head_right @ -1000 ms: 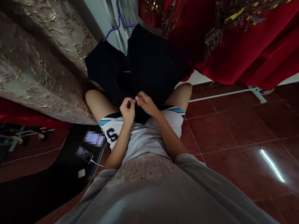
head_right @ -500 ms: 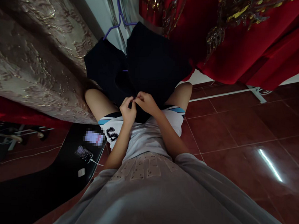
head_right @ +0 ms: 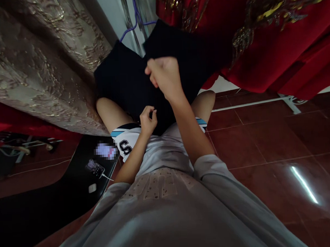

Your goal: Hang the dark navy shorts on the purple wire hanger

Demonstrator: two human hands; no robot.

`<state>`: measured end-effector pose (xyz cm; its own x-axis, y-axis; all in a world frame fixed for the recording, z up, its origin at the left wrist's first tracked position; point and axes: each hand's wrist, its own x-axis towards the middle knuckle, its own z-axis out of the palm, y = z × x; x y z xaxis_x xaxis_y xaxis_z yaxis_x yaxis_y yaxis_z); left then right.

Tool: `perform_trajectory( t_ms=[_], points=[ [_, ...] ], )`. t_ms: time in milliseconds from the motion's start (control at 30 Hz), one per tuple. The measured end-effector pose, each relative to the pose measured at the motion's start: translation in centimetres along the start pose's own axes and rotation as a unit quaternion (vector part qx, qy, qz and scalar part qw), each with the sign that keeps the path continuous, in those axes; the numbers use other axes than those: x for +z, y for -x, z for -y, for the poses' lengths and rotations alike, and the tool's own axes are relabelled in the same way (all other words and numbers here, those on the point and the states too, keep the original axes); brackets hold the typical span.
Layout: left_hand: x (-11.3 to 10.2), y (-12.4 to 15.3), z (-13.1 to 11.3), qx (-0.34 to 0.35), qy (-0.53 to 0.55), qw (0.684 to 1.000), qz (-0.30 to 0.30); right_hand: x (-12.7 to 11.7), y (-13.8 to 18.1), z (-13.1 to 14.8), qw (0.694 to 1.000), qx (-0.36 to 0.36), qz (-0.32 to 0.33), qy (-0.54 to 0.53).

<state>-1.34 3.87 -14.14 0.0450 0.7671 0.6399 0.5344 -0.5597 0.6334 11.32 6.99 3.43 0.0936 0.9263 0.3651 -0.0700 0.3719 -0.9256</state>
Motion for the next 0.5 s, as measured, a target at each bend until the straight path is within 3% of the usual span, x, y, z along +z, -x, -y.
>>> perform_trajectory(
  t_ms=[100, 233, 300, 400, 500],
  points=[
    [-0.3, -0.5, 0.8, 0.000, 0.003, 0.999, 0.048, 0.9, -1.7, 2.6, 0.999, -0.030, -0.020, 0.034],
    [-2.9, -3.6, -0.8, 0.033, 0.042, 0.993, 0.102, 1.1, -1.2, 2.5, 0.997, -0.005, 0.026, 0.075],
    [-4.8, -6.3, -2.9, 0.047, 0.066, 0.993, 0.085, 0.9, -0.7, 2.2, 0.996, -0.017, 0.042, 0.074],
    [-7.3, -10.9, -6.6, 0.058, 0.085, 0.995, 0.007, 0.7, -0.4, 3.0, 0.994, -0.050, 0.052, 0.081],
    [-8.7, -14.1, -9.2, 0.083, 0.083, 0.993, 0.011, 0.7, -0.4, 4.2, 0.992, -0.096, 0.035, 0.079]
  ],
)
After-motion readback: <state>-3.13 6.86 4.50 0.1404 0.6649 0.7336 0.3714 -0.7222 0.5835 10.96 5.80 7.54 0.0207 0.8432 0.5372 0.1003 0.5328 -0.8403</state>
